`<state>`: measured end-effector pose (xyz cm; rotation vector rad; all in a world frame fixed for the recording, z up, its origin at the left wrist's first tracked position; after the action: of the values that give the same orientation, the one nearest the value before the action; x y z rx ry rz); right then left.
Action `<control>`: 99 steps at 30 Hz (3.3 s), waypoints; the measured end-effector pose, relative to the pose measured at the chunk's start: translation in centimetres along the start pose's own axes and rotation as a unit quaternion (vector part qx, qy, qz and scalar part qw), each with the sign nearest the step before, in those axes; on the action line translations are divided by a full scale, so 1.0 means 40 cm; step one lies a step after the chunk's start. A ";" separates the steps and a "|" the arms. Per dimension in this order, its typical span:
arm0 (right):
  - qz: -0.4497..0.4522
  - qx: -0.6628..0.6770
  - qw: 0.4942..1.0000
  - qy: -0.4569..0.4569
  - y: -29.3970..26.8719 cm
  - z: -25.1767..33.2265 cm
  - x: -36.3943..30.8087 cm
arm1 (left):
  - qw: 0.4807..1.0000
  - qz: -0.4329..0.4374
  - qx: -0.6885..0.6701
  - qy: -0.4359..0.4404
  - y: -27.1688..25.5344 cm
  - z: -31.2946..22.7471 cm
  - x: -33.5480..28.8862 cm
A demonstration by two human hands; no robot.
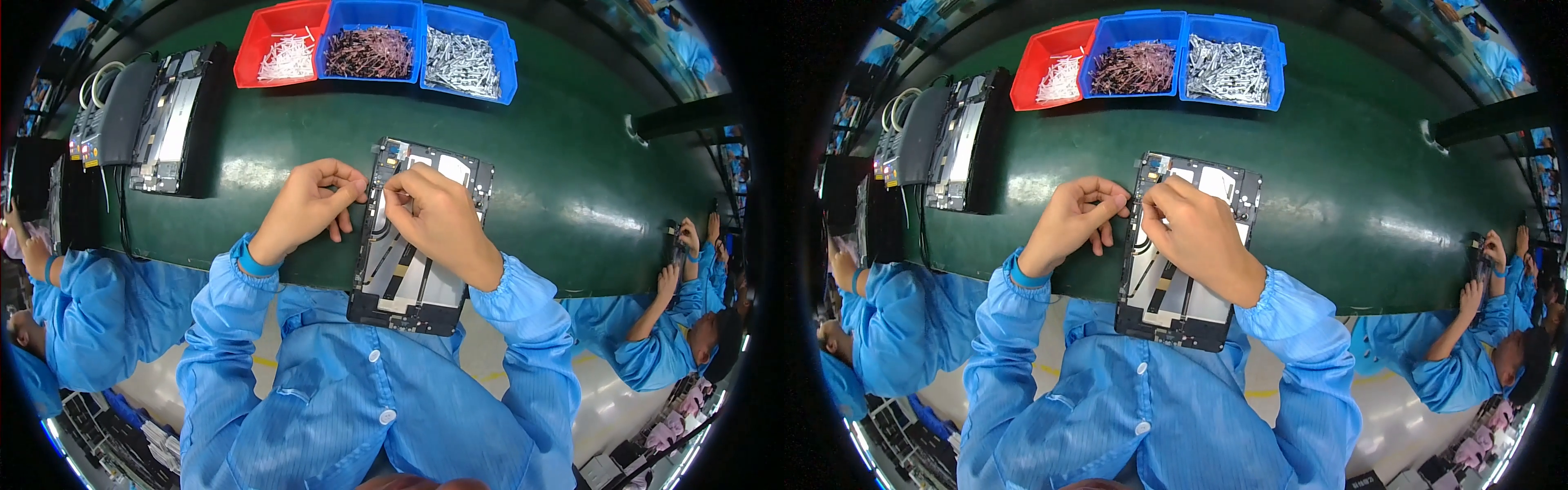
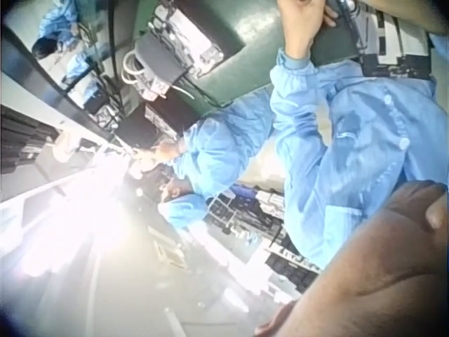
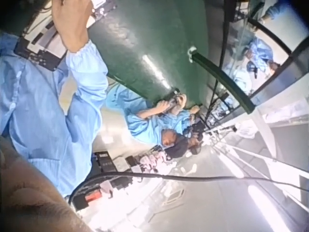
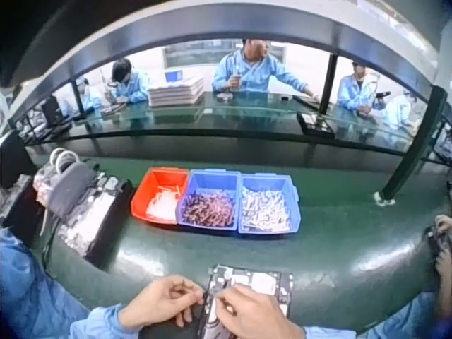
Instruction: The person assembles internal components and connector pins into a tablet housing by hand, taking parts from bins and inserting them into the housing.
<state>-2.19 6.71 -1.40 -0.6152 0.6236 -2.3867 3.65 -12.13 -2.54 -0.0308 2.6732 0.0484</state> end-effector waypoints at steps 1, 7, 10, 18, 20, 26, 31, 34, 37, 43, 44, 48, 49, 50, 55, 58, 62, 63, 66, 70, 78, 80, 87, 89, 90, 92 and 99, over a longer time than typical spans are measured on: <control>0.001 0.001 1.000 0.002 0.001 0.001 0.000 | 1.000 0.001 0.011 -0.001 0.001 -0.003 0.004; -0.016 -0.004 1.000 0.004 0.011 -0.008 -0.004 | 0.999 0.011 0.037 -0.022 0.004 -0.017 0.018; -0.014 -0.022 1.000 -0.002 0.012 -0.005 -0.003 | 0.998 0.009 0.046 -0.029 0.006 -0.024 0.021; 0.001 -0.045 0.999 -0.022 0.013 -0.008 -0.001 | 0.997 0.016 0.068 -0.042 0.002 -0.030 0.030; 0.007 -0.046 0.999 -0.011 0.010 -0.003 0.000 | 0.997 0.017 0.067 -0.042 0.001 -0.029 0.031; 0.019 -0.046 0.999 0.000 0.003 -0.004 -0.002 | 0.996 0.025 0.073 -0.043 0.003 -0.035 0.036; 0.023 -0.041 0.999 0.004 0.004 -0.002 0.000 | 0.996 0.022 0.077 -0.039 0.003 -0.039 0.035; 0.022 -0.043 0.999 0.006 0.005 -0.002 0.000 | 0.996 0.016 0.079 -0.035 0.005 -0.037 0.033; 0.024 -0.046 0.999 0.008 0.004 -0.002 -0.001 | 0.996 0.013 0.081 -0.034 0.009 -0.038 0.034; 0.025 -0.043 0.999 0.008 0.006 -0.007 -0.002 | 0.995 0.006 0.092 -0.037 0.014 -0.040 0.036; 0.018 -0.045 0.999 -0.009 0.009 -0.010 -0.004 | 0.995 0.006 0.095 -0.036 0.014 -0.040 0.036; 0.010 -0.050 0.998 -0.027 0.011 -0.011 -0.005 | 0.994 -0.003 0.106 -0.038 0.019 -0.042 0.039; 0.010 -0.050 0.998 -0.029 0.012 -0.010 -0.004 | 0.993 -0.003 0.108 -0.038 0.018 -0.041 0.040; 0.008 -0.047 0.998 -0.027 0.012 -0.010 -0.004 | 0.993 -0.003 0.109 -0.037 0.018 -0.042 0.041; -0.011 -0.019 1.000 -0.013 0.011 -0.001 -0.003 | 0.992 -0.005 0.119 -0.035 0.020 -0.048 0.040; -0.022 0.022 0.999 0.034 -0.005 0.005 -0.003 | 0.993 -0.004 0.118 -0.031 0.021 -0.050 0.037; -0.026 -0.009 0.999 0.047 -0.006 -0.010 -0.005 | 0.993 0.015 0.110 -0.035 0.009 -0.041 0.037; -0.032 -0.015 0.998 0.044 -0.007 -0.012 -0.006 | 0.993 0.015 0.111 -0.031 0.011 -0.044 0.037; -0.027 -0.029 0.999 0.038 -0.014 -0.006 0.001 | 0.993 0.010 0.116 -0.016 0.019 -0.051 0.037; -0.012 -0.034 0.998 0.041 -0.017 0.004 0.013 | 0.992 0.027 0.125 -0.013 0.014 -0.046 0.047; -0.082 -0.077 0.989 0.092 -0.182 -0.048 0.159 | 0.988 0.072 0.139 -0.002 0.007 -0.047 0.058; -0.124 -0.157 0.979 0.031 -0.220 -0.058 0.203 | 0.992 0.065 0.110 0.006 0.003 -0.052 0.054; 0.093 -0.384 0.918 -0.014 -0.225 -0.080 0.302 | 0.998 0.027 0.033 0.037 -0.008 -0.035 0.051; 0.128 -0.401 0.907 -0.017 -0.223 -0.089 0.314 | 0.999 0.024 0.030 0.038 -0.006 -0.035 0.051; 0.132 -0.387 0.912 -0.014 -0.223 -0.092 0.317 | 0.998 0.027 0.030 0.041 -0.006 -0.034 0.051; 0.140 -0.377 0.915 -0.014 -0.223 -0.102 0.318 | 0.998 0.029 0.024 0.047 -0.008 -0.033 0.052; 0.049 -0.289 0.956 -0.014 -0.234 -0.106 0.308 | 0.996 0.047 0.023 0.066 -0.015 -0.025 0.055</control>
<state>-17.34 6.76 3.88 -0.8322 1.3278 -2.0881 1.25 -12.80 -2.65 0.1112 2.8051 0.0153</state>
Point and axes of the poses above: each hand's wrist, its own x-axis towards the middle knuckle, its own y-axis out of the palm, z = x × y, the point moved 3 cm from there along x, towards the middle knuckle
